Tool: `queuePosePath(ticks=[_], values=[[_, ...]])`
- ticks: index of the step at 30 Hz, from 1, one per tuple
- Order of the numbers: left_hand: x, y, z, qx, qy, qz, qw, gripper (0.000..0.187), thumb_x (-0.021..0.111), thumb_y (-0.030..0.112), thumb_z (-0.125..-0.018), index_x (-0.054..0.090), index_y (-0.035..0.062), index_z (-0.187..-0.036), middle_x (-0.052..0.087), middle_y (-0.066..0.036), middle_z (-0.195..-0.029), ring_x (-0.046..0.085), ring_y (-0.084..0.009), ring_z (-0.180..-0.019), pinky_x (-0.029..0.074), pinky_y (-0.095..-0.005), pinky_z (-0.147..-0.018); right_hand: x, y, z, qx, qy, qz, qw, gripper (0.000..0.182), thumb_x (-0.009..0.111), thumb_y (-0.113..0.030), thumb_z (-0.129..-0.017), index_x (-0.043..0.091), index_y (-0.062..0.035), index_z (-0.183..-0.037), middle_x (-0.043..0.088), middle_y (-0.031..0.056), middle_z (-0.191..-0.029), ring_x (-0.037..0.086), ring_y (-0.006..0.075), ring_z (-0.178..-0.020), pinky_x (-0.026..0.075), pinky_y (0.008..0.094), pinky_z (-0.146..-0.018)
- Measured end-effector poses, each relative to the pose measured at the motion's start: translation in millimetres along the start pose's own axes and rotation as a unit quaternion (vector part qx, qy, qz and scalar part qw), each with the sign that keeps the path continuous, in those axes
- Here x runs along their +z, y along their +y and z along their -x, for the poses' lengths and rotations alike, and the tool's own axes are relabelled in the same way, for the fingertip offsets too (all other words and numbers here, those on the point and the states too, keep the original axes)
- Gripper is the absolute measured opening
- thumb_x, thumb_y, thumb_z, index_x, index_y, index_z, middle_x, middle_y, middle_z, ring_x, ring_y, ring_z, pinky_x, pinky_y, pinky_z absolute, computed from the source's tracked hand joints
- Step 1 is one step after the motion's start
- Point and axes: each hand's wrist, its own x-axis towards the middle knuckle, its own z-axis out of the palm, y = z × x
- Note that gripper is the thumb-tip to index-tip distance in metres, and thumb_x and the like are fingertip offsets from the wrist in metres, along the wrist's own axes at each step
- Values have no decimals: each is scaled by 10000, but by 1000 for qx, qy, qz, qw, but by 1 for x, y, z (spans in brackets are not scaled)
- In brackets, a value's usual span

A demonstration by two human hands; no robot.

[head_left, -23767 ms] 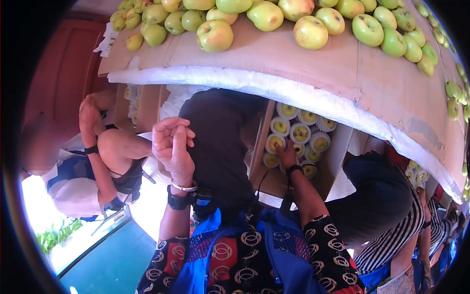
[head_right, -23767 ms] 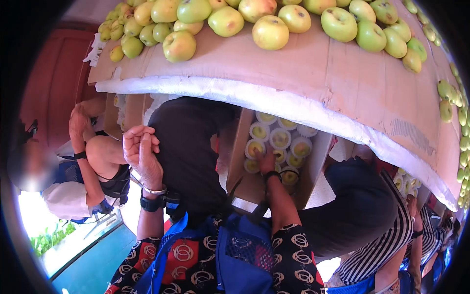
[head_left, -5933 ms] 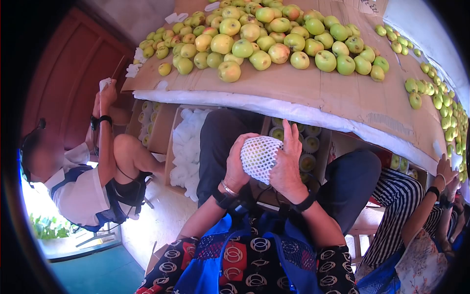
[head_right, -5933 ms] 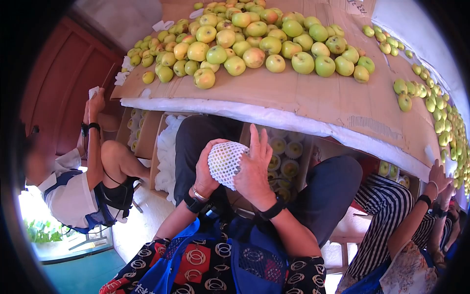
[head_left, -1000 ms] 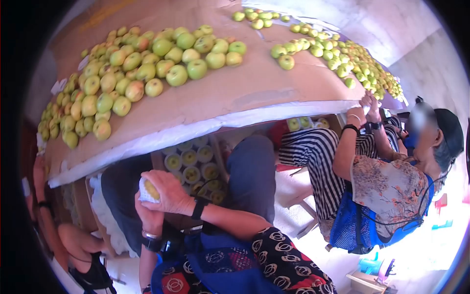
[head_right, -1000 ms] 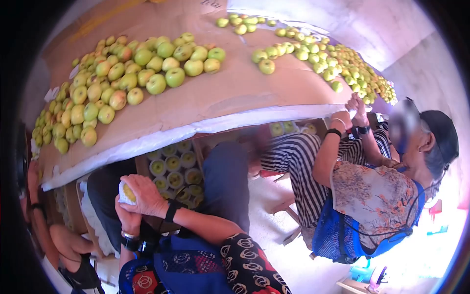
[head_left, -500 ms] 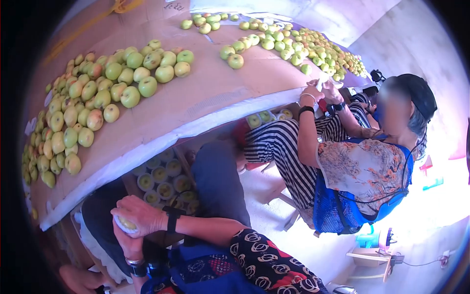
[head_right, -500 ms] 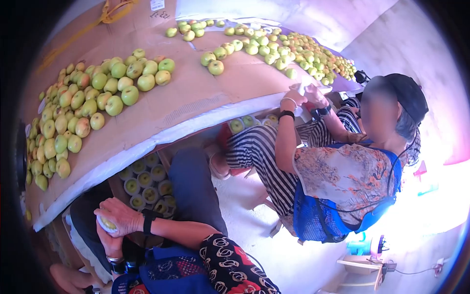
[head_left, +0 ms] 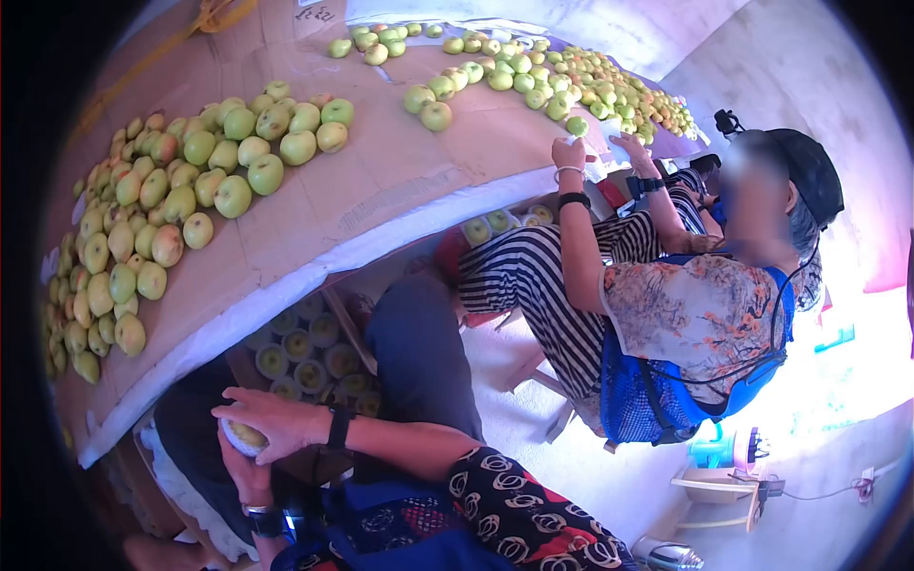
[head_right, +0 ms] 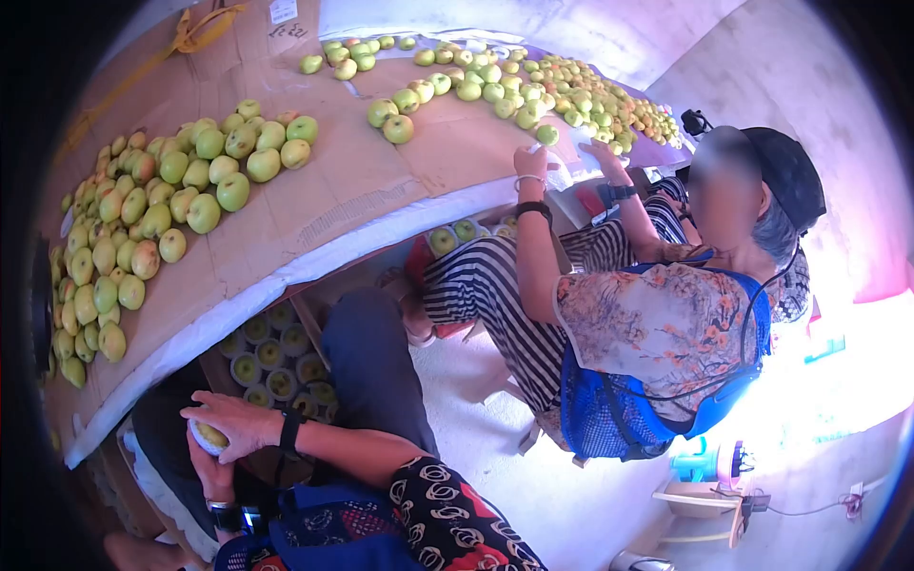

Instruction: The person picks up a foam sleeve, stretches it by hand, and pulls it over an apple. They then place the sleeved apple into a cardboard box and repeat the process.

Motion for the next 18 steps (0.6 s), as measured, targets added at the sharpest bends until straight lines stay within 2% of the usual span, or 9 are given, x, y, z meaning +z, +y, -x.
queuePosePath(ticks=[1,5,7,8,10,11,12,16,18], values=[[-4,-3,-2,2,14,-20,1000,357,381,340,-951,452,97,-1203,535,-82,-1130,535,-234,-1046,460,-363,-883,2,2,1,-2,-17,5,1000,818,754,-177,-540,390,-69,-1264,384,220,-1242,391,392,-1167,345,420,-975],[-14,-8,-11,-77,37,99,991,333,393,327,-947,481,86,-1159,555,-84,-1092,553,-230,-1012,464,-355,-875,4,0,2,7,-45,-6,999,713,731,-149,-570,429,-69,-1211,434,178,-1157,448,368,-1083,378,394,-931],[-6,-6,-2,-37,-85,51,994,357,392,276,-948,451,34,-1204,521,-96,-1153,516,-225,-1079,435,-362,-916,5,3,5,-37,-9,-16,999,600,715,-136,-589,471,-69,-1134,471,152,-1070,480,346,-1010,395,394,-892],[21,5,9,-94,15,104,990,347,389,265,-949,462,35,-1200,527,-99,-1157,517,-220,-1081,434,-353,-917,-2,0,5,-68,17,-44,997,515,704,-131,-603,494,-66,-1069,493,148,-1023,492,339,-973,403,390,-874],[9,-2,10,-37,-27,2,999,291,468,202,-924,484,56,-1175,536,-88,-1131,524,-181,-1048,435,-343,-900,1,4,4,-34,1,-55,998,472,700,-133,-608,508,-62,-1033,511,149,-985,514,339,-934,417,393,-856],[2,-9,11,9,-11,-145,989,266,494,179,-915,492,59,-1153,546,-67,-1100,535,-167,-1021,448,-329,-874,2,8,3,-44,0,-27,999,506,709,-140,-606,505,-60,-1062,521,155,-1016,513,338,-985,419,387,-870],[13,-8,15,-48,36,102,993,247,480,188,-925,495,57,-1134,550,-47,-1072,546,-160,-998,461,-314,-847,11,14,7,-30,13,17,999,545,715,-143,-600,496,-55,-1091,520,159,-1076,504,339,-1045,418,386,-889],[21,-6,6,-92,56,150,983,216,444,243,-943,520,76,-1058,578,-49,-967,577,-163,-924,473,-325,-812,19,14,-2,-2,-16,-18,1000,554,724,-150,-573,499,-62,-1071,539,147,-1059,532,343,-1007,449,390,-855],[15,-4,1,-147,47,176,972,254,425,253,-946,498,71,-1107,579,-76,-1051,578,-199,-965,476,-344,-811,19,17,-2,39,-16,1,999,531,726,-123,-604,509,-85,-1087,576,112,-1021,586,263,-932,468,334,-833]])
